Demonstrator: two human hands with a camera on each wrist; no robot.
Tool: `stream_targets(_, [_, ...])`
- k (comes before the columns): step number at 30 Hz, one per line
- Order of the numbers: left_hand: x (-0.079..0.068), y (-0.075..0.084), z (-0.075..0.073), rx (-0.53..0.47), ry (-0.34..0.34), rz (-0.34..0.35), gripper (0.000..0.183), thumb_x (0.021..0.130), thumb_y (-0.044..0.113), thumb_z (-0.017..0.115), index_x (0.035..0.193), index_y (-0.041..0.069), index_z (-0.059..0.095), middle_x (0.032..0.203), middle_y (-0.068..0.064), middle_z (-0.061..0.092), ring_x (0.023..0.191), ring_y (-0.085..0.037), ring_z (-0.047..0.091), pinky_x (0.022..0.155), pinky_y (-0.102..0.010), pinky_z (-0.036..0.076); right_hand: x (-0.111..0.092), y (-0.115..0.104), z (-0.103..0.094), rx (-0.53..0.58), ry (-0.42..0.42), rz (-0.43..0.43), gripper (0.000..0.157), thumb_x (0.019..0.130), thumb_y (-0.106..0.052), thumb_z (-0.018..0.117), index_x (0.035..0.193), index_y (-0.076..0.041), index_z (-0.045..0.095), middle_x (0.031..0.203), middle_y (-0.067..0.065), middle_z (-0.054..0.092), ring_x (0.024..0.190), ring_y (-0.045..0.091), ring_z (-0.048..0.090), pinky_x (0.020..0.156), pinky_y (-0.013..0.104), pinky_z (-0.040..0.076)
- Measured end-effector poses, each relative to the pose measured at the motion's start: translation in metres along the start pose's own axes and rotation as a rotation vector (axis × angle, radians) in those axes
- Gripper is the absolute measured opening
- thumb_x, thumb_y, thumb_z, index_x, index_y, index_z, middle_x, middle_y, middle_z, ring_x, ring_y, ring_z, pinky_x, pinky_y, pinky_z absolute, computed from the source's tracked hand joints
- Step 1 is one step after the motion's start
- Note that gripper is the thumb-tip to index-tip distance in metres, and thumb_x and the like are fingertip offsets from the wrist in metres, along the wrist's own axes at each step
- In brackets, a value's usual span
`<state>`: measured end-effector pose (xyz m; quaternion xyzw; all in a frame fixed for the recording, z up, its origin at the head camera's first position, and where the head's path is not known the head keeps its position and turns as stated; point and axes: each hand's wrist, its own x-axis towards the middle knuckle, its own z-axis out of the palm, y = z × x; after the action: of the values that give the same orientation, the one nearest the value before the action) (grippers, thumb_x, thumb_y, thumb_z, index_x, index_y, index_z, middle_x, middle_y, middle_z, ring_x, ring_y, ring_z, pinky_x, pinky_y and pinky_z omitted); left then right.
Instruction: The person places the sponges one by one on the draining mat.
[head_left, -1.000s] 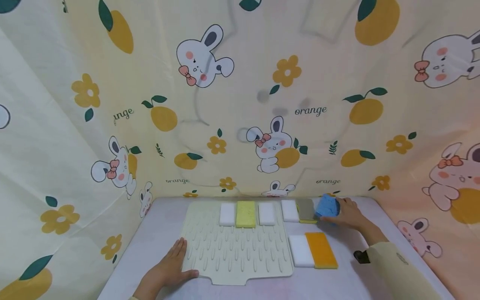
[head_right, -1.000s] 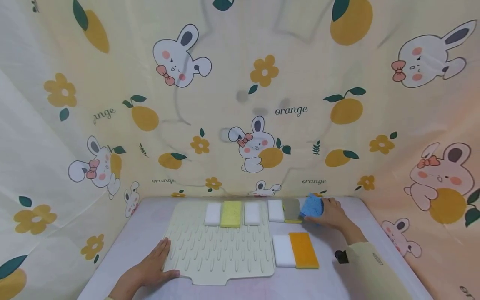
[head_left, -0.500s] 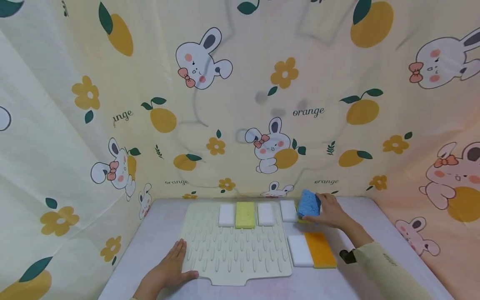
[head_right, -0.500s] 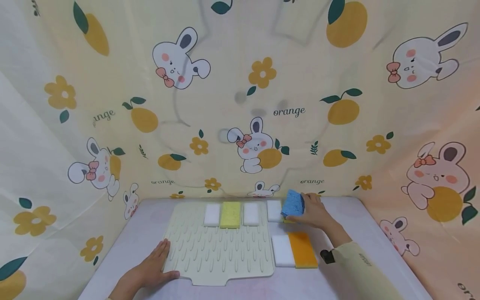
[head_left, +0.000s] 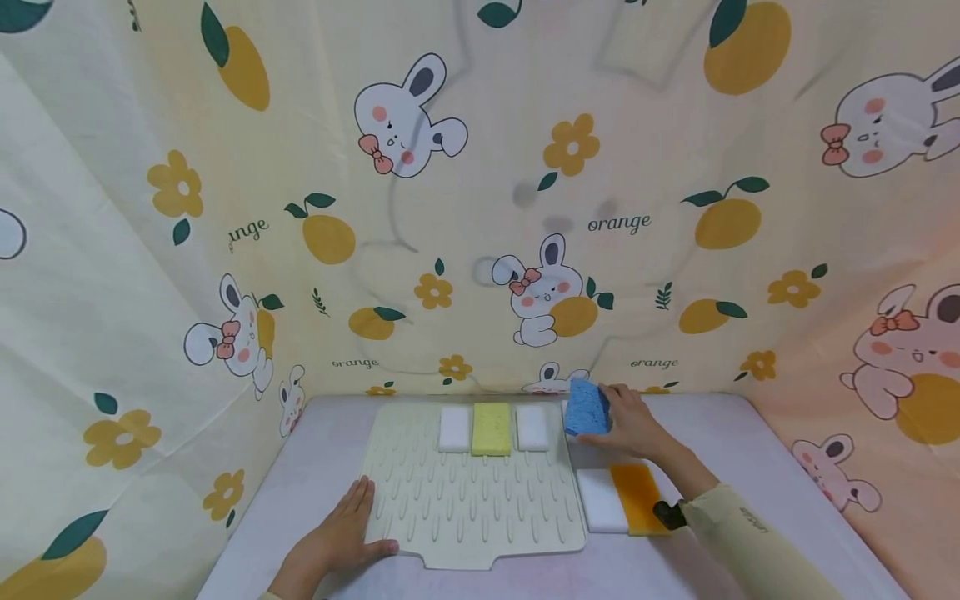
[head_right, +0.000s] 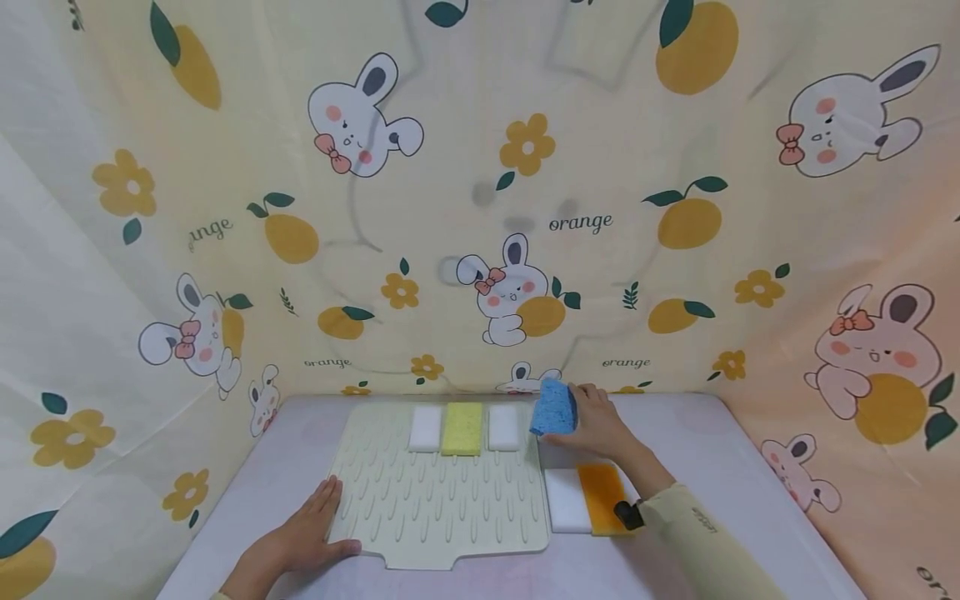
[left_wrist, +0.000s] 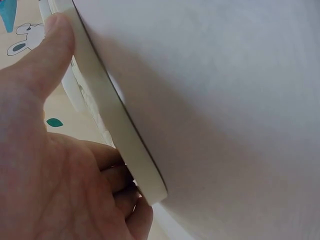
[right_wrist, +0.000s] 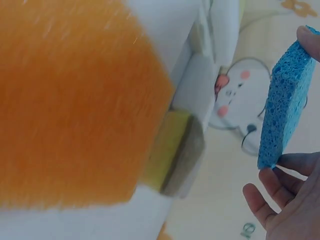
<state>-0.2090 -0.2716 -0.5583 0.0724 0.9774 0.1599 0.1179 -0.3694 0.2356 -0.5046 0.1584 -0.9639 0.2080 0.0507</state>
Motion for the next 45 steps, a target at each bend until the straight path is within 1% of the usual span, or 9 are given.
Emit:
stream_targets(5, [0.001, -0.001, 0.0, 0.006, -0.003, -0.011, 0.124, 0.087, 0.068, 0.078, 0.162, -0.015, 0.025, 0.173, -0.035, 0.017, 0.162, -0.05, 0.015, 0.13, -0.061, 0.022, 0.003, -0.015, 0.004, 0.028, 0.005, -0.039, 0.119, 0.08, -0.063, 0.088, 0.162, 0.006, 0.036, 0.157, 0.033, 0.042, 0.132, 0.048, 0.044, 0.109, 0.07, 0.047])
stream_targets(8, [0.002, 0.0, 0.0, 0.01, 0.003, -0.014, 0.123, 0.087, 0.067, 0.079, 0.162, -0.015, 0.026, 0.172, -0.035, 0.018, 0.162, -0.05, 0.016, 0.13, -0.06, 0.023, 0.006, -0.023, 0.009, 0.038, 0.002, -0.051, 0.119, 0.08, -0.063, 0.088, 0.163, 0.005, 0.035, 0.158, 0.032, 0.041, 0.133, 0.047, 0.044, 0.11, 0.069, 0.047])
stream_targets(11, [0.003, -0.002, 0.001, 0.017, 0.004, -0.012, 0.123, 0.087, 0.068, 0.078, 0.162, -0.015, 0.026, 0.172, -0.035, 0.018, 0.162, -0.05, 0.016, 0.13, -0.06, 0.023, 0.009, -0.03, 0.014, 0.037, 0.006, -0.07, 0.121, 0.079, -0.066, 0.087, 0.163, 0.005, 0.036, 0.159, 0.031, 0.041, 0.135, 0.047, 0.044, 0.111, 0.07, 0.045])
stream_targets(16, [0.003, -0.001, 0.002, 0.011, 0.004, -0.013, 0.123, 0.087, 0.067, 0.078, 0.162, -0.015, 0.026, 0.172, -0.035, 0.018, 0.162, -0.05, 0.016, 0.13, -0.06, 0.023, 0.012, -0.043, 0.023, 0.018, 0.011, -0.107, 0.124, 0.077, -0.075, 0.083, 0.162, 0.003, 0.038, 0.161, 0.03, 0.041, 0.138, 0.048, 0.045, 0.111, 0.069, 0.047])
stream_targets(22, [0.002, 0.0, 0.002, 0.003, 0.002, -0.025, 0.123, 0.087, 0.067, 0.079, 0.162, -0.015, 0.027, 0.173, -0.034, 0.019, 0.162, -0.049, 0.015, 0.13, -0.06, 0.023, 0.016, -0.06, 0.033, 0.039, -0.006, -0.126, 0.125, 0.077, -0.074, 0.084, 0.163, 0.003, 0.036, 0.161, 0.029, 0.041, 0.14, 0.046, 0.045, 0.111, 0.067, 0.048])
stream_targets(28, [0.003, 0.0, 0.001, 0.005, 0.005, -0.025, 0.123, 0.087, 0.067, 0.079, 0.162, -0.014, 0.027, 0.173, -0.034, 0.019, 0.162, -0.048, 0.016, 0.13, -0.06, 0.024, 0.021, -0.077, 0.042, 0.08, -0.014, -0.14, 0.123, 0.078, -0.069, 0.087, 0.164, 0.002, 0.036, 0.161, 0.026, 0.043, 0.144, 0.046, 0.044, 0.114, 0.068, 0.045])
stream_targets(33, [0.003, -0.001, 0.001, 0.009, 0.006, -0.027, 0.123, 0.087, 0.068, 0.079, 0.163, -0.014, 0.026, 0.173, -0.034, 0.019, 0.162, -0.048, 0.016, 0.13, -0.06, 0.024, 0.029, -0.091, 0.052, 0.091, 0.012, -0.176, 0.12, 0.077, -0.07, 0.086, 0.162, 0.001, 0.039, 0.157, 0.023, 0.047, 0.14, 0.043, 0.046, 0.114, 0.065, 0.045])
stream_targets(38, [0.002, -0.001, 0.001, -0.001, 0.011, -0.025, 0.123, 0.087, 0.066, 0.08, 0.162, -0.014, 0.026, 0.173, -0.034, 0.019, 0.162, -0.049, 0.016, 0.13, -0.06, 0.024, 0.034, -0.109, 0.06, 0.112, 0.029, -0.203, 0.122, 0.076, -0.072, 0.085, 0.163, -0.001, 0.039, 0.156, 0.02, 0.049, 0.141, 0.042, 0.046, 0.116, 0.064, 0.042])
stream_targets(45, [0.003, -0.002, 0.001, -0.004, 0.009, -0.026, 0.123, 0.087, 0.067, 0.079, 0.163, -0.013, 0.026, 0.173, -0.033, 0.019, 0.162, -0.048, 0.016, 0.13, -0.06, 0.024, 0.041, -0.129, 0.075, 0.127, -0.008, -0.223, 0.123, 0.077, -0.074, 0.084, 0.165, -0.003, 0.037, 0.16, 0.018, 0.045, 0.147, 0.04, 0.04, 0.121, 0.061, 0.039])
